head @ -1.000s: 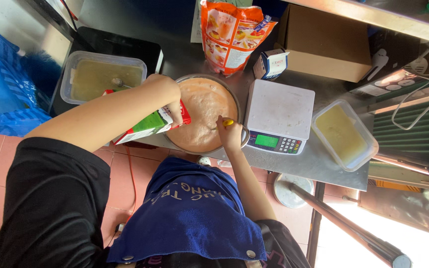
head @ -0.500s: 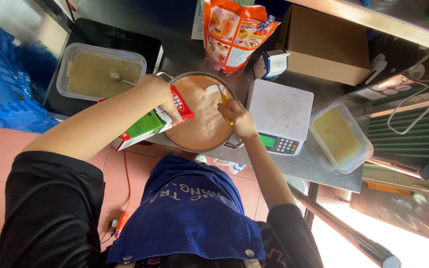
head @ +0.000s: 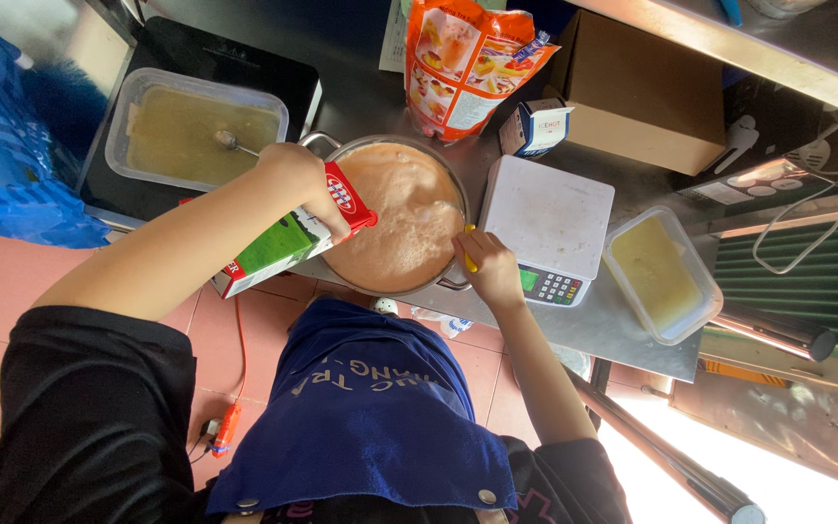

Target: The person pours milk from a carton into a large metal pot containing a pinkish liquid and stirs the mixture with a yellow-handled spoon. The person continues stirring the mixture throughout the clip.

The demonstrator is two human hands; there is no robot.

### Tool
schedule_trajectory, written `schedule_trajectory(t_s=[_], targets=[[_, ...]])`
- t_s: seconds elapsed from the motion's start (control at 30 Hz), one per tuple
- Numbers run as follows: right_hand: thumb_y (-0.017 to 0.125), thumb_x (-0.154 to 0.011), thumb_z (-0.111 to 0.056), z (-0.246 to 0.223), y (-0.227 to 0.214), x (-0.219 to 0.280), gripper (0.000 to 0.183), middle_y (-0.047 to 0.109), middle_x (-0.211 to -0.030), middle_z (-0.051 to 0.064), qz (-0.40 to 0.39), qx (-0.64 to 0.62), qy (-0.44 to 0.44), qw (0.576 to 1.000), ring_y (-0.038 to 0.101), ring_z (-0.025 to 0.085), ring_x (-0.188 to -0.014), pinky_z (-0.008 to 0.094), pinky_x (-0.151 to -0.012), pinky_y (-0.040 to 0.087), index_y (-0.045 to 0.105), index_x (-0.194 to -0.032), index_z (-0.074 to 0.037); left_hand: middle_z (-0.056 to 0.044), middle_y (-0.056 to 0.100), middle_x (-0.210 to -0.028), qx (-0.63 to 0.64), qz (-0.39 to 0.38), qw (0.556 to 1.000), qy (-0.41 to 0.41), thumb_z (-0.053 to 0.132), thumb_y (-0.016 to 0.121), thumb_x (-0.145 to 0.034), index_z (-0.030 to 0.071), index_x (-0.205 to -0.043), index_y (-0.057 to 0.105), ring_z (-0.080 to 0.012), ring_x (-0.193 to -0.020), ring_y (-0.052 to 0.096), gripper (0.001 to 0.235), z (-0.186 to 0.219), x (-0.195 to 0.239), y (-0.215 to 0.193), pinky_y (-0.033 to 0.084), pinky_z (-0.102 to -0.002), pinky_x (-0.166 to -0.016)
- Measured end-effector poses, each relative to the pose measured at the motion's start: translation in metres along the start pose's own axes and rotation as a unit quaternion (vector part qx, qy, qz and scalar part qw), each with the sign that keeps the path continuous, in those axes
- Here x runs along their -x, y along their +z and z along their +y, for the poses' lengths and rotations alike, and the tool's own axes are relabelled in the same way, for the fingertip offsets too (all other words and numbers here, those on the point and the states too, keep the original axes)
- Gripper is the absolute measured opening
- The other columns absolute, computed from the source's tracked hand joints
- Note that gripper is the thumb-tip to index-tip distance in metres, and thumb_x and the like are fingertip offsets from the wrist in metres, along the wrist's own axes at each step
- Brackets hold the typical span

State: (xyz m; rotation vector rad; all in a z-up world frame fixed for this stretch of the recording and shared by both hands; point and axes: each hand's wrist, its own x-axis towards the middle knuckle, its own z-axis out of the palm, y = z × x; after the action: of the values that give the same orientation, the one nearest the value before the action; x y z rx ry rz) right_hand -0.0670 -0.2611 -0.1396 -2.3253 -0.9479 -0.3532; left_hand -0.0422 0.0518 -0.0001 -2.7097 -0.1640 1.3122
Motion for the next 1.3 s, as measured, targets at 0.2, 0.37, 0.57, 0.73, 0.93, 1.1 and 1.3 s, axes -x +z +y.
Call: schedule_trajectory(t_s=[0.2,0.37,0.57,0.73,0.93,1.1,1.3], targets=[[0.074,-0.092,-0.012,-0.011,0.003,0.013,0.009,0.067,-0.085,0.011,0.000,-0.044,0.100,0.994,0.066,0.033,-0.071,0.040,-0.063,0.054,0.072,-0.089,-0.004,-0.009,0.082,-0.096,0.016,0.023,1.000,0.004,0.061,0.086,-0.043,0.009,-0.099,0.083,-0.0214,-0.083,0.079,0.076,0.002,0.000,0.002,0.060,-0.031,-0.073],[0.074,-0.094,-0.014,-0.020,0.023,0.023,0.015,0.068,-0.079,0.014,0.014,-0.113,0.183,0.977,0.066,0.032,-0.066,0.037,-0.060,0.051,0.072,-0.085,-0.001,-0.009,0.081,-0.095,0.025,0.036,0.999,-0.001,0.065,0.085,-0.042,0.009,-0.101,0.081,-0.0220,-0.083,0.079,0.081,0.001,-0.002,0.011,0.060,-0.031,-0.073],[0.072,-0.094,-0.025,-0.033,0.052,0.025,0.027,0.067,-0.062,0.005,-0.019,-0.299,0.467,0.832,0.064,0.013,-0.045,0.027,-0.039,0.046,0.079,-0.091,0.000,-0.009,0.081,-0.097,0.041,0.041,0.998,0.000,0.068,0.085,-0.041,0.009,-0.104,0.079,-0.0229,-0.085,0.079,0.087,-0.005,0.000,0.023,0.060,-0.032,-0.075],[0.069,-0.096,-0.026,-0.034,0.051,0.022,0.032,0.065,-0.059,0.006,0.004,-0.346,0.494,0.797,0.061,0.011,-0.043,0.025,-0.036,0.046,0.079,-0.091,0.004,-0.011,0.080,-0.098,0.066,0.060,0.996,-0.013,0.066,0.088,-0.039,0.009,-0.109,0.075,-0.0248,-0.085,0.079,0.092,-0.011,0.004,0.029,0.062,-0.035,-0.075],[0.070,-0.096,-0.024,-0.043,0.036,0.015,0.030,0.065,-0.060,0.005,0.036,-0.323,0.449,0.832,0.063,0.009,-0.044,0.024,-0.036,0.046,0.079,-0.090,0.004,-0.012,0.079,-0.100,0.104,0.074,0.992,-0.013,0.062,0.091,-0.038,0.009,-0.107,0.076,-0.0251,-0.089,0.078,0.088,-0.018,0.011,0.031,0.062,-0.036,-0.075],[0.068,-0.099,-0.024,-0.054,0.025,0.011,0.032,0.067,-0.058,0.005,0.056,-0.290,0.429,0.854,0.064,0.009,-0.046,0.023,-0.039,0.049,0.078,-0.089,0.004,-0.010,0.079,-0.101,0.144,0.083,0.986,0.008,0.056,0.089,-0.039,0.018,-0.107,0.077,-0.0259,-0.090,0.077,0.079,-0.022,0.020,0.036,0.061,-0.038,-0.078],[0.065,-0.101,-0.022,-0.056,0.014,0.012,0.031,0.065,-0.055,0.006,0.079,-0.284,0.417,0.860,0.064,0.010,-0.046,0.024,-0.041,0.050,0.078,-0.091,0.004,-0.011,0.078,-0.105,0.173,0.094,0.980,0.027,0.063,0.088,-0.040,0.015,-0.114,0.074,-0.0273,-0.096,0.077,0.089,-0.028,0.019,0.054,0.060,-0.037,-0.084]])
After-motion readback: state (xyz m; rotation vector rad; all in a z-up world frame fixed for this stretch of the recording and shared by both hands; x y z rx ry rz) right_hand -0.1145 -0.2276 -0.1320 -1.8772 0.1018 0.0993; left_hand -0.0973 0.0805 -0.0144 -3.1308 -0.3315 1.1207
